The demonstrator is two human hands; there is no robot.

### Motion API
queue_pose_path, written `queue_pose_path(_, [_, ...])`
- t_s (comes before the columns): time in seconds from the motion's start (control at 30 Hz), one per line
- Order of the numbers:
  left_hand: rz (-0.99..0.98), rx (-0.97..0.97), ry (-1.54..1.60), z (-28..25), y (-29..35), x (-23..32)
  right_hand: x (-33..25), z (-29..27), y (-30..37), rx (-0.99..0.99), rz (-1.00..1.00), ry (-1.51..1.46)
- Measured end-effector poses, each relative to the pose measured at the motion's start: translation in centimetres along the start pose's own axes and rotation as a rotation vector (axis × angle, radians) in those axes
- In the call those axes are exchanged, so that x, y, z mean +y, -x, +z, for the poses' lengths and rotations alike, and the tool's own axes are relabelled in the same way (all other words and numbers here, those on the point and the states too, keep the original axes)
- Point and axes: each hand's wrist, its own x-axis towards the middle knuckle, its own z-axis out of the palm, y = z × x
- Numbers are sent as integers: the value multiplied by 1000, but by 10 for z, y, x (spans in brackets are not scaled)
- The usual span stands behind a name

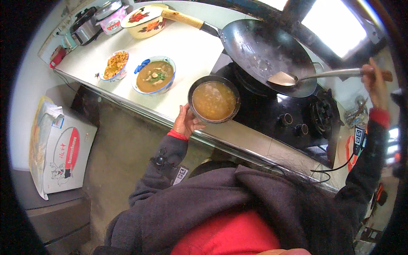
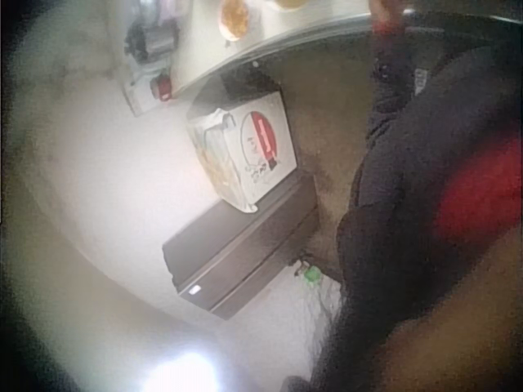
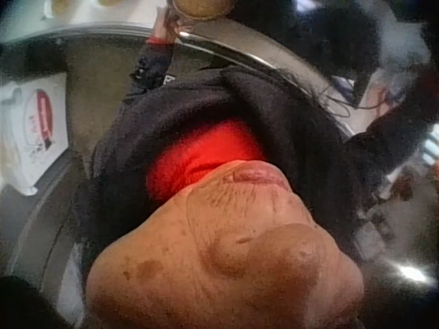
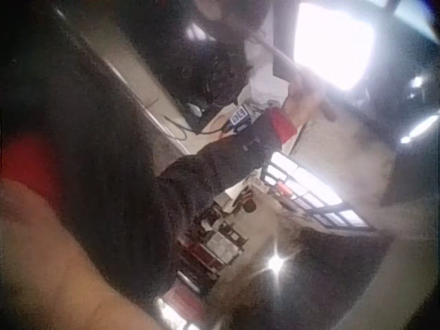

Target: The person ladles soup from a wok into a bowl, then transfers stir-fried food from a plate into the wok. They carry a bowl of greens to a table, uncover the table, and place the soup bowl on the dining table.

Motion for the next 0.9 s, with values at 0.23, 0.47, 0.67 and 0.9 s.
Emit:
queue_pose_path(0.23, [-15, -2, 8, -3, -3, 7, 66, 64, 46, 206, 25, -310])
queue_pose_path(0.47, [-44, -28, 11, 7, 8, 7, 118, 115, 70, 110, 20, -762])
queue_pose_path(0.67, [-27, -9, 11, 17, 20, 7, 93, 119, 74, 48, 5, -855])
queue_pose_path(0.9, [-42, -5, -2, 19, 28, 4, 101, 109, 89, 230, 79, -807])
